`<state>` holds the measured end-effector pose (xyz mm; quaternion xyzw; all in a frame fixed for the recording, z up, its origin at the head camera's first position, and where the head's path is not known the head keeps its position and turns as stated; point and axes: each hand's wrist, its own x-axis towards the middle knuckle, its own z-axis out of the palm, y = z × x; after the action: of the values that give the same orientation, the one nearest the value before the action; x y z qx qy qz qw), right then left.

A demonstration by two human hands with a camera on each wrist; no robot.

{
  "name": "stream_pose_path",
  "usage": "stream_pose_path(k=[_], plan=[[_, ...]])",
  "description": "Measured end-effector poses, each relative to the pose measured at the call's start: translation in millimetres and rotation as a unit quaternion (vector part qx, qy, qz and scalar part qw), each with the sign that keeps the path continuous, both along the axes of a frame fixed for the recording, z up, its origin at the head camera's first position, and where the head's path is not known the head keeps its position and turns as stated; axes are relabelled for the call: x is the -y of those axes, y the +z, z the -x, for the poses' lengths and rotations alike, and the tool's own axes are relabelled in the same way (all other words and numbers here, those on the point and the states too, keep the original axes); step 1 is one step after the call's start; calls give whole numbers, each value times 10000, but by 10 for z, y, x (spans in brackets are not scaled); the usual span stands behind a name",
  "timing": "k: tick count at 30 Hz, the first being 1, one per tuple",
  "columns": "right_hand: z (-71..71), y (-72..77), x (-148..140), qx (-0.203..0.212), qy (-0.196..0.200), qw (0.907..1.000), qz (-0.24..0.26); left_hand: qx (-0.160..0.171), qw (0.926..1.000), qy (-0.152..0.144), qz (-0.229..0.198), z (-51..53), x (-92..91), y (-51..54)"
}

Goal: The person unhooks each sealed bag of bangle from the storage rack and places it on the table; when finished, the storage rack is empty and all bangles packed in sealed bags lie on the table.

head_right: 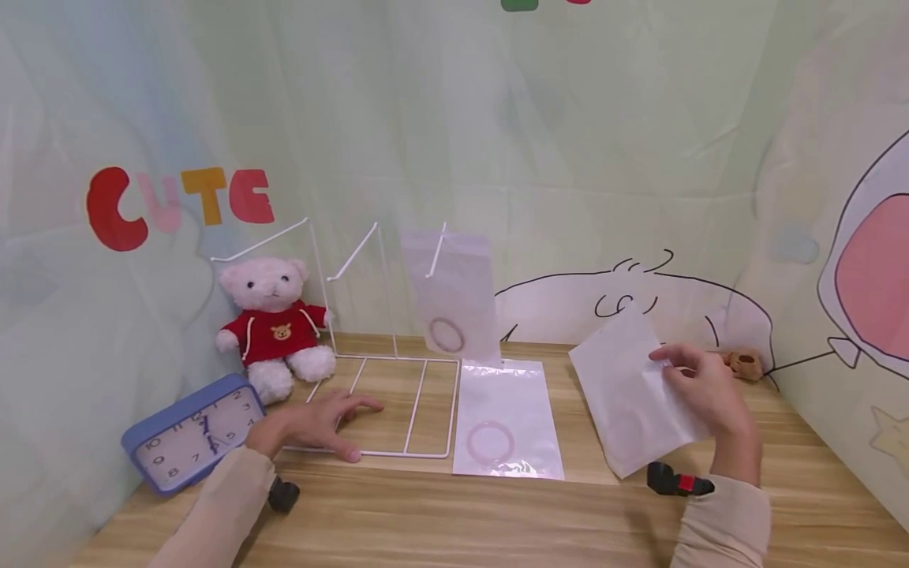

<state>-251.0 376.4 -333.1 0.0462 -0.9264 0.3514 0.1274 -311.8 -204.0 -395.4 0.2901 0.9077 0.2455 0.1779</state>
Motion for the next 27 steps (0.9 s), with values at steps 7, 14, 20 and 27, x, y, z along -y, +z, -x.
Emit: stream_pose_path(k=[7,14,20,27], plan=[[41,-55,30,526,141,9976,431,-10,10000,-26,-63,4,12,-12],[97,-127,52,666,327,9972,97,-21,10000,-49,-73,11,12,-29],[127,-211,23,1342,595,9882,437,5,10000,-10,-38,8,6,-24],[147,-266,-18,1927,873,9757,568,68,10000,35,-21,13,5,-19]])
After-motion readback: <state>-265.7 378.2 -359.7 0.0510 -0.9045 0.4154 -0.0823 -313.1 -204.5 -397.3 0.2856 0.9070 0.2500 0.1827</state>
